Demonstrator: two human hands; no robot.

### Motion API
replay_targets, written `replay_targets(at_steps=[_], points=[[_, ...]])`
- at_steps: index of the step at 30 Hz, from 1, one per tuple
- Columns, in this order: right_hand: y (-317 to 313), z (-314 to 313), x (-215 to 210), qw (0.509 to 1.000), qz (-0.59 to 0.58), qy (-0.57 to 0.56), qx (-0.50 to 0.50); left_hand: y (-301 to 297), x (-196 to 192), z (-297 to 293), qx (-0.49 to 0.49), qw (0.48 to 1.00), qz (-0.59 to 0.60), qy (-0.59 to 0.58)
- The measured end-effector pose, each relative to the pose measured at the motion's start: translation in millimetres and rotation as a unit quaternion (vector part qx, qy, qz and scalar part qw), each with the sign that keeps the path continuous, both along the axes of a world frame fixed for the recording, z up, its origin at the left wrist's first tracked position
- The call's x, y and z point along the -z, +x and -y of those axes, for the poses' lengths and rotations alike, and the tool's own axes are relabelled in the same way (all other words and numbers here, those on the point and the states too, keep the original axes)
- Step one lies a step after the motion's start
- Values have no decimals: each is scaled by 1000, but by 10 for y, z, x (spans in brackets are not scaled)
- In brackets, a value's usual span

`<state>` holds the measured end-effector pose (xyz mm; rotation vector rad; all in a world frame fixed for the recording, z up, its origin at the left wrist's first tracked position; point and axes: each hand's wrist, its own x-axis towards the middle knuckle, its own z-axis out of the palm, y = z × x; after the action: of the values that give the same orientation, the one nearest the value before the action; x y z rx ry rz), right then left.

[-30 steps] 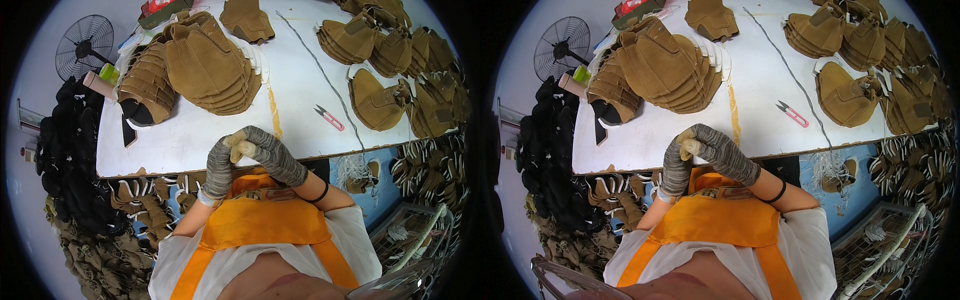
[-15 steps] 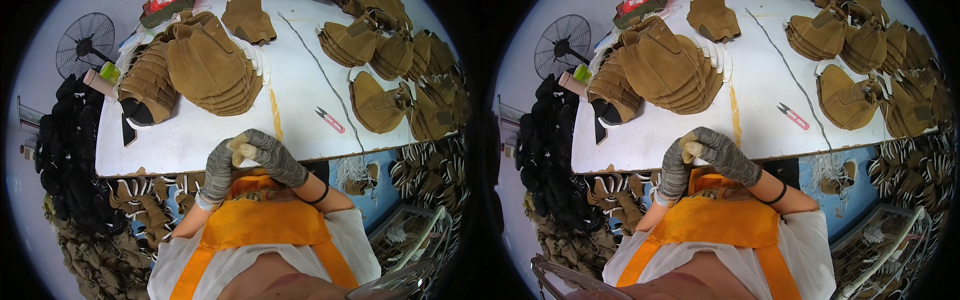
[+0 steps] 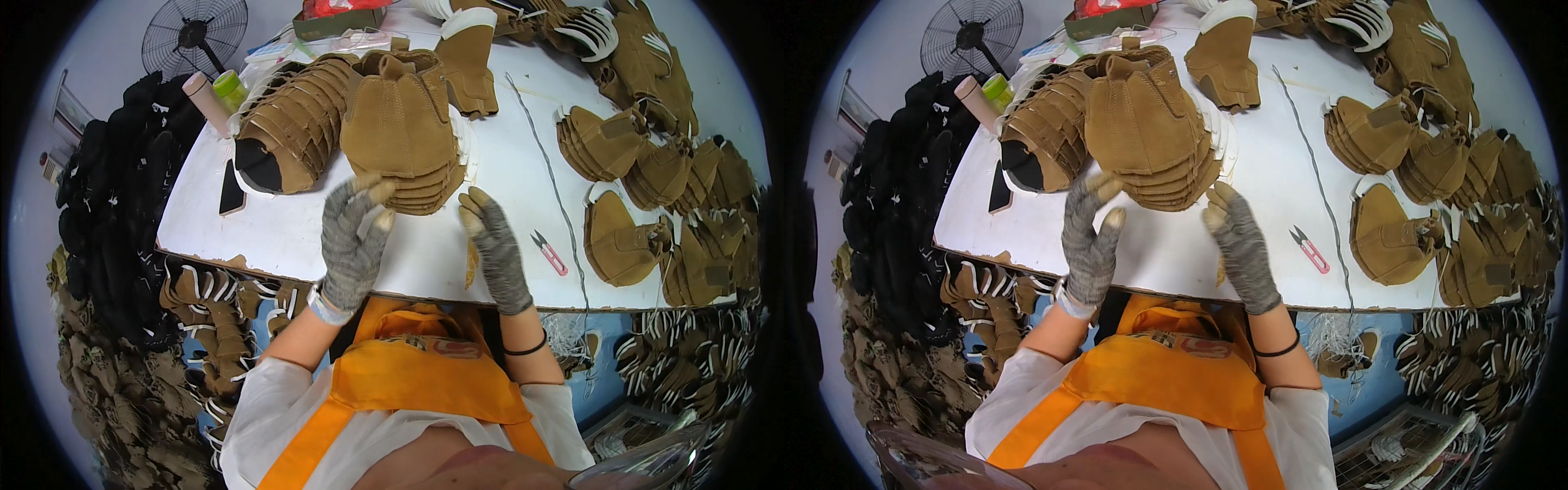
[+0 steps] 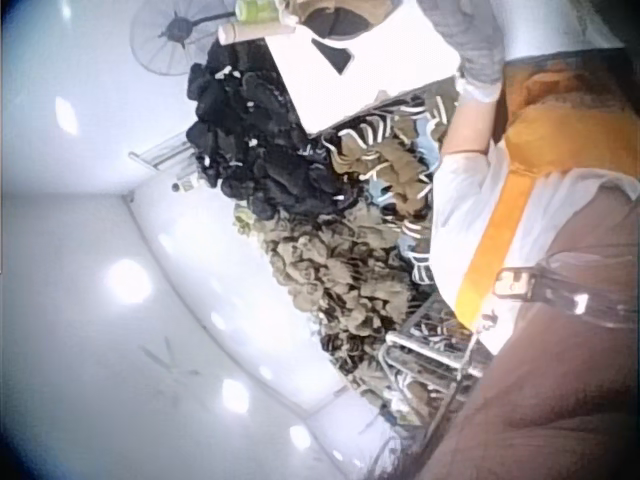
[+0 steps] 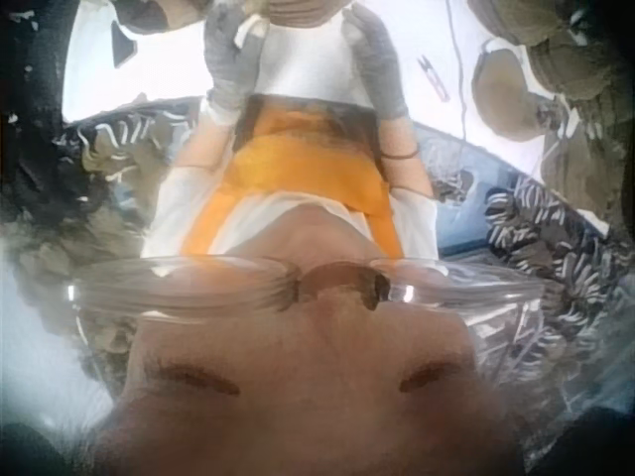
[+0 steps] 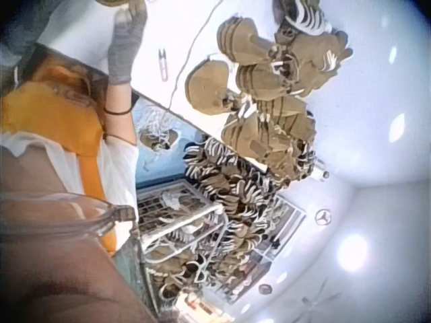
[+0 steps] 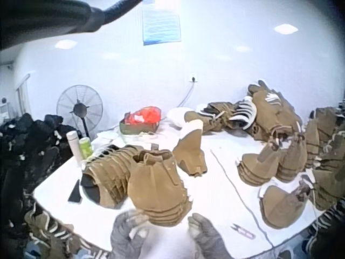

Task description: The person picks up brown shoe uppers and uses a small pair of snips to trim excess threads from the edges of the material.

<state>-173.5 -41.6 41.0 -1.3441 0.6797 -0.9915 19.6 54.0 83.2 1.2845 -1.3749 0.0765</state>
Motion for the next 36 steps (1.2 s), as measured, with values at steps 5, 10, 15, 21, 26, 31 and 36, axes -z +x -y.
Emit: replay_targets(at_steps=[5, 10, 15, 21, 26, 31, 36], points=[[434, 155, 180, 961, -216, -173, 5, 241, -331, 480, -132, 976, 164, -48], [641, 368, 79, 951, -260, -160, -44, 646, -271, 830, 27, 994, -92, 44], [673, 432, -23, 934, -285, -198, -85, 636, -124, 862, 73, 982, -175, 13], [749, 531, 215, 900, -348, -259, -45, 611, -27, 944, 27, 987, -152, -38], [578, 516, 106, 934, -282, -213, -63, 498, 207, 541, -19, 998, -42, 36], [157, 1135, -238, 926, -296, -233, -17, 384, 431, -256, -185, 905, 296, 242], [343, 2004, -450, 749, -564, -304, 169, 320, 660, -425, -118, 945, 223, 207]])
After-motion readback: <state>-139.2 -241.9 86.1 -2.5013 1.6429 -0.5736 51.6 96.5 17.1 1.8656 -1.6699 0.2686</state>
